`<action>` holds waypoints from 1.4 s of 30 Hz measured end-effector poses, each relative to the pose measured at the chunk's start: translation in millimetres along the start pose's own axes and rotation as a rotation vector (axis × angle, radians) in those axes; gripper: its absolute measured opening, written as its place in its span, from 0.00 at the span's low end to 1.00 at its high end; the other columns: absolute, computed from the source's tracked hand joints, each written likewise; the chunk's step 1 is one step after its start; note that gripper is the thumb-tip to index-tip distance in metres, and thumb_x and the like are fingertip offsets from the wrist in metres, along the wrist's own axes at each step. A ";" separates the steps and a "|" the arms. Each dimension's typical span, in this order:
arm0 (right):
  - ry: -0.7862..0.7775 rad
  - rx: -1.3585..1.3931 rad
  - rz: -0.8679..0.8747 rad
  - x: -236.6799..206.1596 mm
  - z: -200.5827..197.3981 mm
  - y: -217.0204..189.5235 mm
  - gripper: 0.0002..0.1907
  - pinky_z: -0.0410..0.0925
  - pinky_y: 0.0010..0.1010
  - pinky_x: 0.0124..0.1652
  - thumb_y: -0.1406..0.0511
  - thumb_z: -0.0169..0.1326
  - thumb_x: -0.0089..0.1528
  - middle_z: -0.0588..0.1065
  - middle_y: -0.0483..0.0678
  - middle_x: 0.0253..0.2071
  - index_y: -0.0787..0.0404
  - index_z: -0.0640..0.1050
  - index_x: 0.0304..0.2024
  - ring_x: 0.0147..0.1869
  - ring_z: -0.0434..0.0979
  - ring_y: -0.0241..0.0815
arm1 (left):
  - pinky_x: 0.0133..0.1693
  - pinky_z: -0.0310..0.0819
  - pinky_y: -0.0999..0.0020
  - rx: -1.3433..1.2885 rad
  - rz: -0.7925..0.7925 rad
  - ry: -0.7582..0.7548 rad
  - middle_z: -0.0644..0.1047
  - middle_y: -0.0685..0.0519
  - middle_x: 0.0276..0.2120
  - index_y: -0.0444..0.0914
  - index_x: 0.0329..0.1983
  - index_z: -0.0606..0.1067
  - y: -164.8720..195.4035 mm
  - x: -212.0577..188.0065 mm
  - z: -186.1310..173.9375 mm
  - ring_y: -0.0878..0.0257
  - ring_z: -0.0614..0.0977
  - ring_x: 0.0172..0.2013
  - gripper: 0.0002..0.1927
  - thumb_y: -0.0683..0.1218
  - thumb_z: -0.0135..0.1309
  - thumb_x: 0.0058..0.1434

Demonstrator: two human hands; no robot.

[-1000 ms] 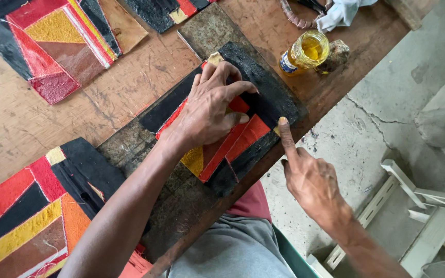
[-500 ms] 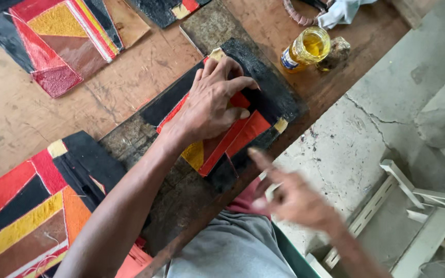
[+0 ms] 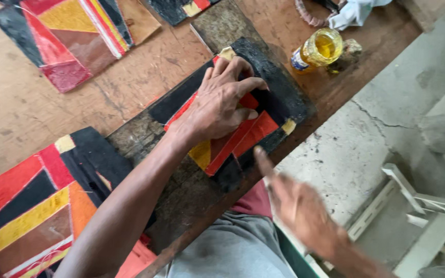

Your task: The person presses and smooths colorful leather patch pieces onto square backing boards at a workbench, working through a stack of boards one at a time. They occasionally dip a finger into a jar of yellow glue and dab it on loose pieces, then press the pieces flat with the palm before setting the finished board aside.

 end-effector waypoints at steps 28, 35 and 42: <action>0.285 -0.102 -0.269 133.1 -168.3 126.1 0.15 0.68 0.30 0.53 0.77 0.55 0.55 0.58 0.52 0.72 0.62 0.80 0.44 0.73 0.55 0.55 | 0.48 0.75 0.53 -0.210 0.020 0.100 0.79 0.43 0.43 0.35 0.50 0.72 -6.1 111.1 59.2 0.42 0.80 0.48 0.24 0.43 0.69 0.52; 0.486 0.122 -0.212 38.8 -204.0 111.8 0.22 0.74 0.35 0.48 0.72 0.57 0.56 0.68 0.59 0.56 0.67 0.73 0.54 0.54 0.73 0.50 | 0.55 0.71 0.50 -0.144 0.155 0.162 0.74 0.36 0.55 0.30 0.60 0.68 -9.0 118.5 57.1 0.41 0.75 0.56 0.37 0.47 0.70 0.50; -0.011 1.215 -0.022 4.4 -69.2 93.4 0.42 0.78 0.28 0.36 0.69 0.63 0.55 0.79 0.53 0.37 0.63 0.62 0.71 0.39 0.79 0.39 | 0.54 0.74 0.58 0.096 0.067 0.013 0.75 0.48 0.47 0.35 0.46 0.78 -14.2 54.7 -4.9 0.53 0.75 0.50 0.15 0.42 0.66 0.58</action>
Point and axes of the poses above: each hand's wrist, its own x-axis towards the middle knuckle, its own z-axis out of the palm, y = z × x, the point moved 5 cm from there along x, towards the middle knuckle
